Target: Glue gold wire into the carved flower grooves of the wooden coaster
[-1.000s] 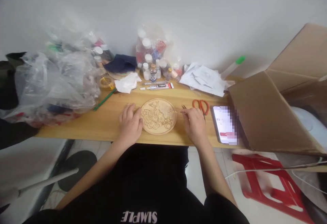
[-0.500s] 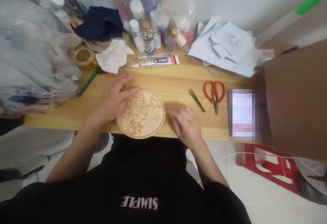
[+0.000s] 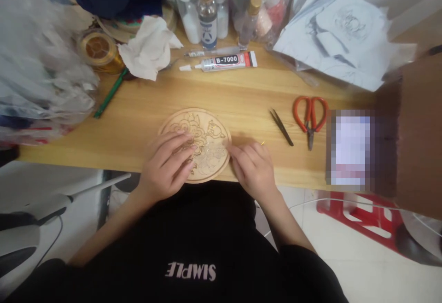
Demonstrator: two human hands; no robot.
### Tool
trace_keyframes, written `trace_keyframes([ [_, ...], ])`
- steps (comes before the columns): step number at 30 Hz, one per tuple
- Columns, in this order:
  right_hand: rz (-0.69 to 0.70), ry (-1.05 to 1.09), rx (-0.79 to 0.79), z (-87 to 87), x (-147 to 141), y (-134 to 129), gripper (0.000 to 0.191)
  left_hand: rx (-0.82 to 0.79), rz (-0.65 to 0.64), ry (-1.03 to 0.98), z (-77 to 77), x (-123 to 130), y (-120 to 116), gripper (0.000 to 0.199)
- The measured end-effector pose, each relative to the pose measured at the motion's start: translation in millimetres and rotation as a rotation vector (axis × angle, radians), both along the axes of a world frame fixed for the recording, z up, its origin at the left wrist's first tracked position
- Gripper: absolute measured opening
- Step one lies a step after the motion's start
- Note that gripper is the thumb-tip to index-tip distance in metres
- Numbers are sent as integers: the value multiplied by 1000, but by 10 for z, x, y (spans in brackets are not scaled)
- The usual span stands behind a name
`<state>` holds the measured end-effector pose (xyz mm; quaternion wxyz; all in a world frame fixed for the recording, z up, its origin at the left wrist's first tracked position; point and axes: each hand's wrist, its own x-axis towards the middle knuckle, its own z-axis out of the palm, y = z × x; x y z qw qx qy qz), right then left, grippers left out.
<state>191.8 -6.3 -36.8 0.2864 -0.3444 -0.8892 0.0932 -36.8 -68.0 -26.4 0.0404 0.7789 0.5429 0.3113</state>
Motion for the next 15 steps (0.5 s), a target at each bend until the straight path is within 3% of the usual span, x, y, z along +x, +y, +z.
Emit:
trace_keyframes([
  [5,15,-13,41,-9,-25,12,29,61,-11,-25,-110,-6,21,25],
  [15,-3,-43,71,-6,-34,12,30,106,-20,13,-134,0,16,27],
])
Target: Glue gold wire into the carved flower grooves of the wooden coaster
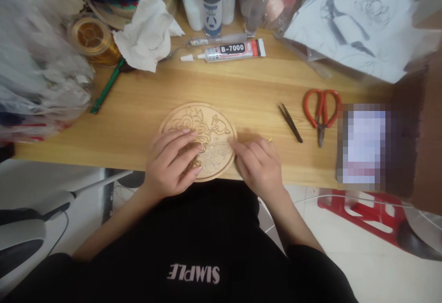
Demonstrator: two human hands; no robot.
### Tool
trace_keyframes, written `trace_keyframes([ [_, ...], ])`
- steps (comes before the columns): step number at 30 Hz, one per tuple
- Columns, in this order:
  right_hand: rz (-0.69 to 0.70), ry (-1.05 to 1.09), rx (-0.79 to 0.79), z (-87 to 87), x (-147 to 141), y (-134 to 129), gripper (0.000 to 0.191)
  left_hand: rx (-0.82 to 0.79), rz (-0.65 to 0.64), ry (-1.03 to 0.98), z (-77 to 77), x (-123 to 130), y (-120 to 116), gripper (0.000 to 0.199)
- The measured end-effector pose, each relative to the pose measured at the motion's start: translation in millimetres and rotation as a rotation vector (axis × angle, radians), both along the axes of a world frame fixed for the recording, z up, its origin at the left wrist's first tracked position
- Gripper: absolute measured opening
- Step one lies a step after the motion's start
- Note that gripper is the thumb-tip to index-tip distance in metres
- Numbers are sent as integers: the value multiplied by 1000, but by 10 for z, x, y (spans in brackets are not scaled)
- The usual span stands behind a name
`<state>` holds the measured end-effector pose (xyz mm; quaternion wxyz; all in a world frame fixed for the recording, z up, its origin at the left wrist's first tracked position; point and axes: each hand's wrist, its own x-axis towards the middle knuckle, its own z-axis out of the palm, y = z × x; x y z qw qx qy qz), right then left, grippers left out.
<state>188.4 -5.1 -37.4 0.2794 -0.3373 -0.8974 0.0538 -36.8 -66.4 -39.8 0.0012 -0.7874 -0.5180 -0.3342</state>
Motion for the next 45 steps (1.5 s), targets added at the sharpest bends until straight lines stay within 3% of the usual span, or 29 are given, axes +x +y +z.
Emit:
trace_keyframes([
  [8,-16,42,-11,15,-6,4,23,-54,-8,0,-8,21,-10,39],
  [15,-99,85,-68,25,2,7,21,-19,54,-129,32,267,-35,35],
  [23,-112,63,-53,4,1,24,19,-1,177,-63,33,189,23,26],
  [30,-94,64,-78,0,-19,27,16,-56,159,-51,-27,187,48,28],
  [45,-88,45,-46,-15,-14,31,19,-86,94,-63,0,156,46,29],
])
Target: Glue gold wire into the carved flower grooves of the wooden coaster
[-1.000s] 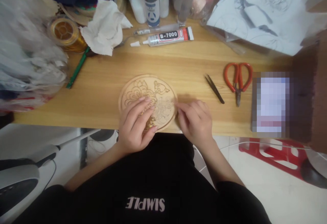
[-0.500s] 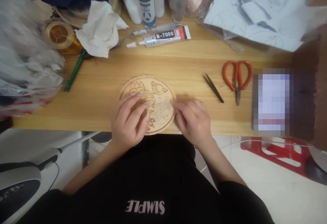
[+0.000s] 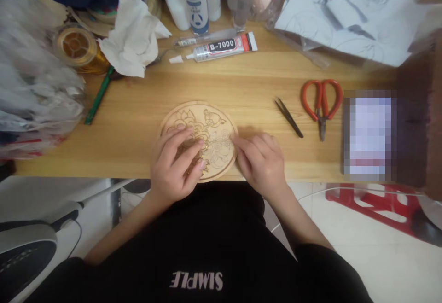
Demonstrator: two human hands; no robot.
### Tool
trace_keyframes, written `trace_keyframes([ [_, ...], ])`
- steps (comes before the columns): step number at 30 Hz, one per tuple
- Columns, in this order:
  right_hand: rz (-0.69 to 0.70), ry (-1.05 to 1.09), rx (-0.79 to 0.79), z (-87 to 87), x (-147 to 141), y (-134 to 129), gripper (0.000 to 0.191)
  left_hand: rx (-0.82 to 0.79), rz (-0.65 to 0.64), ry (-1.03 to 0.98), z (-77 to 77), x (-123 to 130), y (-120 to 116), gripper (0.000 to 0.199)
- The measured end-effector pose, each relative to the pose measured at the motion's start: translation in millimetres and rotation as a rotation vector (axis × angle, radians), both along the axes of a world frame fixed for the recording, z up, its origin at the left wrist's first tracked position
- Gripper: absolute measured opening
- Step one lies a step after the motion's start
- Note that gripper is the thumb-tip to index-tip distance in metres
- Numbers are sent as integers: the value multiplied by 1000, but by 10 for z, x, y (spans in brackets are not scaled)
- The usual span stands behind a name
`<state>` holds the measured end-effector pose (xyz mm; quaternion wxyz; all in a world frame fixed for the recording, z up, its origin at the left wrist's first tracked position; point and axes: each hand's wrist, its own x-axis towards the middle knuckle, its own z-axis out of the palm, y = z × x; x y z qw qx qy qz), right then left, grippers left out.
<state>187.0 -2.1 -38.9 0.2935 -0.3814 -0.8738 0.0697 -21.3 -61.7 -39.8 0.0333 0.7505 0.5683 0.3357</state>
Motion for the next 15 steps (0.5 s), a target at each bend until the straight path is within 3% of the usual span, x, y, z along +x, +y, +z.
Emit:
trace_keyframes([
  [15,1,-47,51,14,-12,1,20,-55,-34,56,30,-16,-8,41],
])
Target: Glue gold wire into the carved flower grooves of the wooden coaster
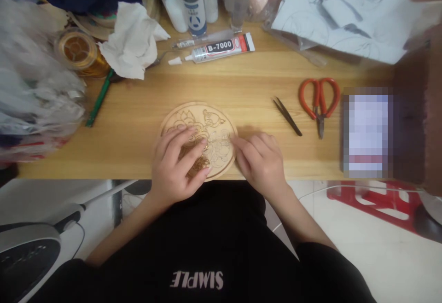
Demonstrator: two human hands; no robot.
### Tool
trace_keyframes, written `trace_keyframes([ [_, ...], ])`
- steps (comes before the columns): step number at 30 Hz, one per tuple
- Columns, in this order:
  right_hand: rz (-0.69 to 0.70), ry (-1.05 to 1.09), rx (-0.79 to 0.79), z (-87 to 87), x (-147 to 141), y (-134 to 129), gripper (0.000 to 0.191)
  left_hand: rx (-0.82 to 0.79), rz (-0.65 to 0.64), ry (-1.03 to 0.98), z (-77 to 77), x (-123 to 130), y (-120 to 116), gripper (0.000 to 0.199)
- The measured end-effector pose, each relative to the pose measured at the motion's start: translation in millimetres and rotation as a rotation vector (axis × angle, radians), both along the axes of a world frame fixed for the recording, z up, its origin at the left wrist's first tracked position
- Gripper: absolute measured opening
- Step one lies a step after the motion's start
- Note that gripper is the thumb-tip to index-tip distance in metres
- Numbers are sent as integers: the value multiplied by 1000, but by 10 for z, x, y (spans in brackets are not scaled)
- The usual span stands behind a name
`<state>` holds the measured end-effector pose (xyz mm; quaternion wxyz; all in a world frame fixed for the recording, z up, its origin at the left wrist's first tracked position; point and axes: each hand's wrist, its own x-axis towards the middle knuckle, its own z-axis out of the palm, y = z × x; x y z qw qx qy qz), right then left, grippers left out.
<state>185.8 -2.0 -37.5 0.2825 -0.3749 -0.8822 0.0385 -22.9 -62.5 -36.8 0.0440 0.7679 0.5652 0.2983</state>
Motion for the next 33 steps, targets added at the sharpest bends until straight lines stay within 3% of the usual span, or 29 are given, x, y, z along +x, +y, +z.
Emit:
trace_keyframes([
  [27,13,-1,-119,109,-9,73,20,-12,-14,63,-9,-2,-7,42],
  [30,-20,44,-105,125,-31,34,21,-14,-11,55,6,-3,-5,41],
  [33,-140,62,-26,136,17,41,19,0,-21,51,7,-4,-4,41],
])
